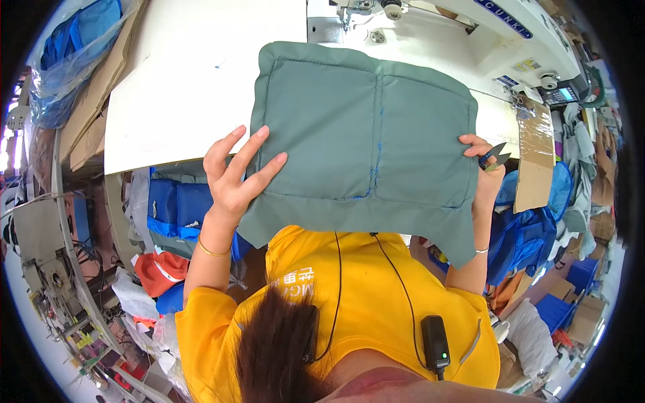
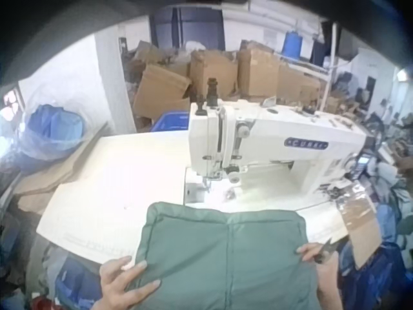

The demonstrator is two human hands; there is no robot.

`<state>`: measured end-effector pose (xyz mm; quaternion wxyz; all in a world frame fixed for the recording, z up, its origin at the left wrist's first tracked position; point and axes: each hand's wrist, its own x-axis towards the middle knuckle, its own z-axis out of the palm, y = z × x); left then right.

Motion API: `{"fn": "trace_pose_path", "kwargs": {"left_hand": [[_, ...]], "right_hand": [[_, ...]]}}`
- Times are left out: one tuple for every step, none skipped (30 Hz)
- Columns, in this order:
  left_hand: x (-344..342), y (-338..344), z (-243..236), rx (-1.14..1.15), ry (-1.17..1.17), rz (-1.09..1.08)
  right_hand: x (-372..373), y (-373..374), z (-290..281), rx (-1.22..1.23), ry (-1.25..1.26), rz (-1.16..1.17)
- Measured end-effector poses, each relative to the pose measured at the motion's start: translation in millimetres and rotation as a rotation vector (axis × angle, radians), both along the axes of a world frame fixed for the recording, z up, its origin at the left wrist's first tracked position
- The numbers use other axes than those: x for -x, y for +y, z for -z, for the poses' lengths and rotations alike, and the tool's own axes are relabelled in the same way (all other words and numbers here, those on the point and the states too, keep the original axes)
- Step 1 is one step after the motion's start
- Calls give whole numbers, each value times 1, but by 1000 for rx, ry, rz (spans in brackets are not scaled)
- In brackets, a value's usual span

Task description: Sewing a blue mesh pocket onto a green fabric panel using an industrial sewing machine.

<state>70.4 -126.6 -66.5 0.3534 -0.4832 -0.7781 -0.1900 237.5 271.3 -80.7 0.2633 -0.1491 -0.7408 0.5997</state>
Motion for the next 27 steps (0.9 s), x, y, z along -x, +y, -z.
{"fn": "trace_pose_path", "kwargs": {"left_hand": [[1,-2,-2,2,0,2],[2,-4,-6,3,1,4],[4,-5,-7,-4,7,8],[7,-6,-9,-5,-31,9],[9,-7,-12,-7,-66,11],[11,-9,-16,-14,-49,11],[13,-11,-21,-78,-139,23],[14,-14,-26,-143,-227,37],[18,-21,-30,-214,-321,103],[22,-33,-34,-252,-371,107],[28,-45,-38,-289,-420,114],[28,-56,-39,-410,-456,64],[30,-65,-42,-529,-494,20],[34,-79,-40,-683,-556,-43],[44,-101,-28,-843,-620,-106],[66,-142,6,-989,-465,-411],[74,-135,-13,-1149,-657,-404],[110,-204,21,-1312,-834,-177],[117,-204,26,-1316,-832,-176],[147,-209,21,-1337,-859,-107],[180,-174,18,-1360,-894,-39],[219,-161,9,-1379,-921,23],[260,-148,2,-1397,-948,85],[308,-132,1,-1418,-989,160],[357,-128,-6,-1433,-1021,229],[441,-163,-49,-1446,-1004,265],[451,-93,-22,-1454,-1073,360]], "right_hand": [[2,0,-2,10,22,-15],[5,-3,-7,2,37,-17],[6,-6,-9,8,25,-26],[9,-9,-13,12,17,-37],[13,-12,-18,26,9,-39],[18,-16,-21,13,-9,-39],[22,-19,-23,-2,-24,-38],[22,-20,-20,-9,-41,-81],[27,-27,-21,37,-23,-104],[30,-36,-24,86,-10,-129],[35,-37,-27,-57,-80,-102],[38,-44,-32,-61,-121,-102],[39,-48,-40,-62,-162,-97],[40,-43,-36,-157,-172,-72],[41,-42,-38,-145,-223,-69],[44,-41,-40,-126,-275,-77],[47,-44,-32,-96,-198,-26],[47,-41,-27,-110,-201,-29],[48,-37,-22,-128,-218,-21],[50,-40,-24,-107,-187,-34],[51,-42,-26,-110,-194,-41],[51,-42,-28,-140,-213,-65],[52,-41,-29,-169,-233,-90],[53,-42,-27,-173,-244,-88],[53,-43,-25,-164,-216,-85],[56,-43,-26,-139,-167,-129],[55,-41,-23,-143,-190,-97]]}}
